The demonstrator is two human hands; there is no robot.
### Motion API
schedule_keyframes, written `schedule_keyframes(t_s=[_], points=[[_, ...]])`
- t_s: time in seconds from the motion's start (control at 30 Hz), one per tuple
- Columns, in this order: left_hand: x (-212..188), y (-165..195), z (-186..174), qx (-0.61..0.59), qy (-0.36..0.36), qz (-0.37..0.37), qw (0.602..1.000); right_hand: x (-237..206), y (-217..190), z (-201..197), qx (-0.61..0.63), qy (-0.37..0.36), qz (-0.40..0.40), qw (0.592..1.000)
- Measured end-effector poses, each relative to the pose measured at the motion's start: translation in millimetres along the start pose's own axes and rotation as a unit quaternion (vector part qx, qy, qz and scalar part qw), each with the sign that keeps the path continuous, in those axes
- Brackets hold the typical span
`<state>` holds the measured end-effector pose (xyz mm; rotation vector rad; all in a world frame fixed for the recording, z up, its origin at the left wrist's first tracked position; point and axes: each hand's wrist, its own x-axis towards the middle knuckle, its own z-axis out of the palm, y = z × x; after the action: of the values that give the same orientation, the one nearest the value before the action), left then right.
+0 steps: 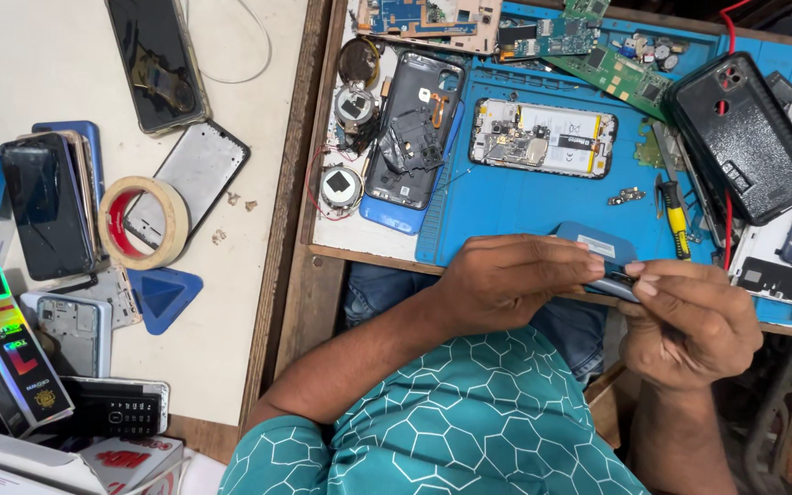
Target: The person disassembles a smartphone by removing the back cover and unscrewing internal components. They use a screwdriver to remove screws from the camera module and other parts, then place the components on the workbench. The person briefly picks up another phone to check its screen before returning to the disassembly.
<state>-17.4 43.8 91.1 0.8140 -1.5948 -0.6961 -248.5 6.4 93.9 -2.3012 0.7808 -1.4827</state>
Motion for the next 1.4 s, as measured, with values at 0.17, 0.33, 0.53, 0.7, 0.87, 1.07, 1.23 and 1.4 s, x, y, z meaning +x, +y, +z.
schedule_keyframes(t_s=[0.17,0.33,0.53,0.7,0.87,1.07,1.23,1.4], points=[[-1,-2,-4,-0.005,-0.002,0.006,1.0,-5,3,3,-0.008,-0.005,-0.018,1.0],[2,-1,-14,-0.026,-0.037,0.011,0.999,-2,7,5,0.001,-0.006,-0.023,1.0],[5,-3,-21,-0.079,-0.117,-0.025,0.99,-2,3,-8,0.028,0.049,0.038,0.998],[9,-9,-4,-0.071,-0.104,-0.007,0.992,-2,8,-14,0.076,0.042,0.044,0.995],[4,-6,4,-0.037,-0.084,0.012,0.996,1,6,-18,0.085,0.031,0.041,0.995],[6,1,6,-0.016,-0.075,0.025,0.997,3,4,-23,0.043,0.004,-0.006,0.999],[7,2,-6,0.097,-0.095,0.068,0.988,-5,6,-24,-0.024,-0.021,-0.12,0.992],[3,0,-8,0.142,-0.092,0.129,0.977,-23,1,-26,-0.051,-0.096,-0.159,0.981]])
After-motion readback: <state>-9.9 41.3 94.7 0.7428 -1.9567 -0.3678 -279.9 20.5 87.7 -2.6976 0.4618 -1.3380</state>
